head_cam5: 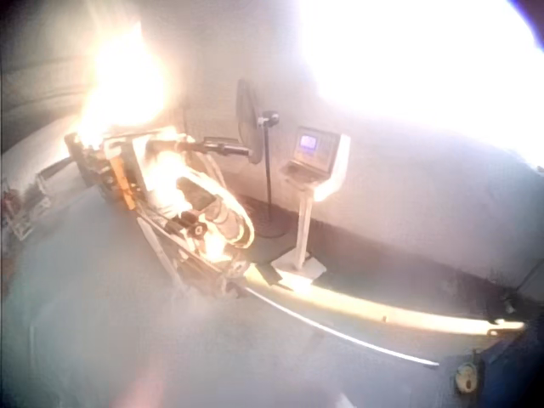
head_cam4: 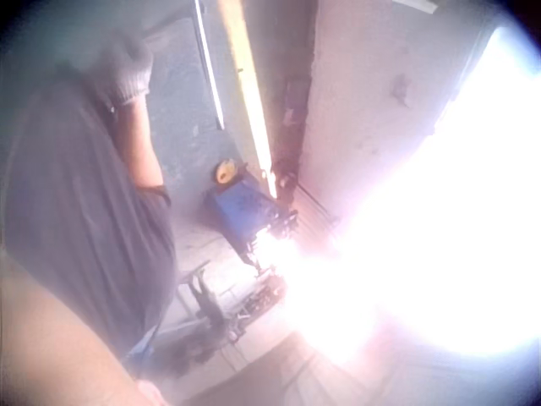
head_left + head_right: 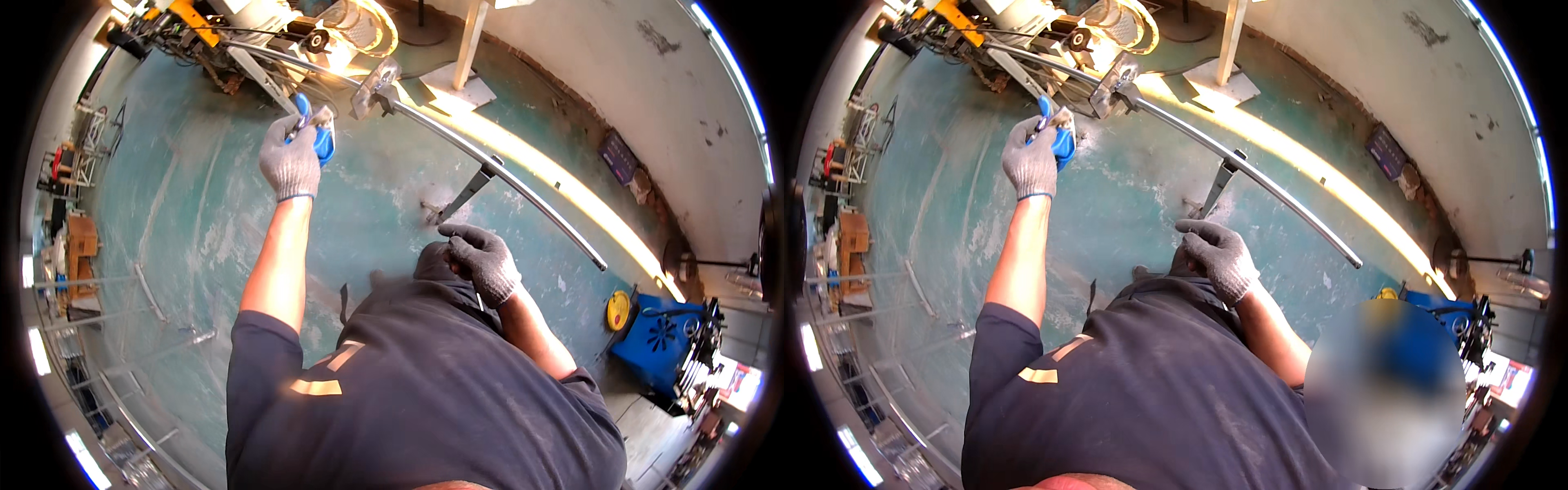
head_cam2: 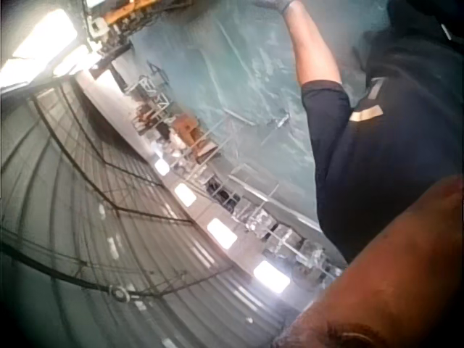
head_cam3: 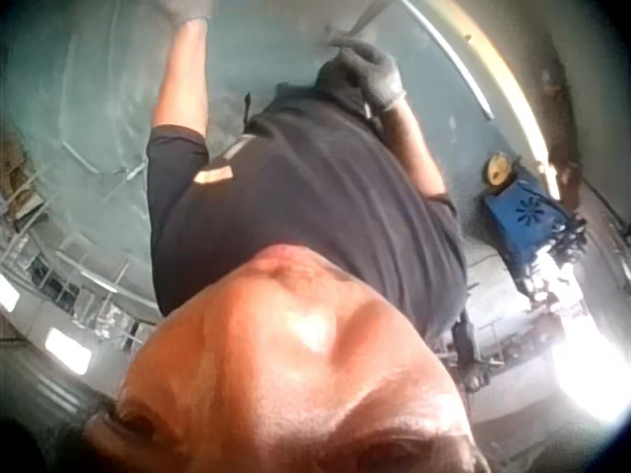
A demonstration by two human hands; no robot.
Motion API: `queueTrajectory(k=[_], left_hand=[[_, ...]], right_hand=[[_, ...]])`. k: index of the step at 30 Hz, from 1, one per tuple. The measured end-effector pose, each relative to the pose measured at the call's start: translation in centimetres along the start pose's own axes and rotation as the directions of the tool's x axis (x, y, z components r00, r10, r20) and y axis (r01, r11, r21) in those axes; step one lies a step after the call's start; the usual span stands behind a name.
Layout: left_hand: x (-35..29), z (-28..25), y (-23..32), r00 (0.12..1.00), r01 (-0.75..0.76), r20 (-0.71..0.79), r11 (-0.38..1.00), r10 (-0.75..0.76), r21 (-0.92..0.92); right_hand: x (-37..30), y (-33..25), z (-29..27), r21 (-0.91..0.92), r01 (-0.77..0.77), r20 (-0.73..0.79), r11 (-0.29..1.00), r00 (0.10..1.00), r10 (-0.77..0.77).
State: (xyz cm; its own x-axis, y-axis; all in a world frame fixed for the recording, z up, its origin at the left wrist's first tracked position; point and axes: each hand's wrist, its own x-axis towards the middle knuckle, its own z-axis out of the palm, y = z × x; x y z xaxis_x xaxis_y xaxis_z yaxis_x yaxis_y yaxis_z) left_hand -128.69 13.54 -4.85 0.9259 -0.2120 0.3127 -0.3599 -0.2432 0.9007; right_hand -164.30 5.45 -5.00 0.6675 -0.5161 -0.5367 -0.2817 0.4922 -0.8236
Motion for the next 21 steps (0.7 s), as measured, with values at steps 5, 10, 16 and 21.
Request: queueTrajectory(k=[5, 10, 16, 21], left_hand=[[2.4, 3.7, 0.9, 0.995, -0.041, 0.086, 0.999, 0.042, -0.008], [0.9, 4.4, 6.4, 0.976, 0.006, 0.215, 0.992, -0.033, 0.127], [0.4, 2.7, 7.0, 0.885, 0.17, 0.445, 0.985, -0.14, -0.028], [0.4, 3.8, 5.9, 0.918, -0.054, 0.395, 0.997, 0.027, 0.056]], right_hand=[[2.5, -3.0, 1.3, -0.055, 0.077, -0.011, 0.996, 0.997, -0.078], [6.7, -7.5, 1.1, -0.088, 0.108, 0.077, 0.99, 0.992, -0.101], [9.8, -10.9, -0.7, -0.158, 0.132, 0.22, 0.979, 0.971, -0.096], [8.9, -15.3, -2.5, -0.168, 0.197, 0.208, 0.966, 0.965, -0.161]])
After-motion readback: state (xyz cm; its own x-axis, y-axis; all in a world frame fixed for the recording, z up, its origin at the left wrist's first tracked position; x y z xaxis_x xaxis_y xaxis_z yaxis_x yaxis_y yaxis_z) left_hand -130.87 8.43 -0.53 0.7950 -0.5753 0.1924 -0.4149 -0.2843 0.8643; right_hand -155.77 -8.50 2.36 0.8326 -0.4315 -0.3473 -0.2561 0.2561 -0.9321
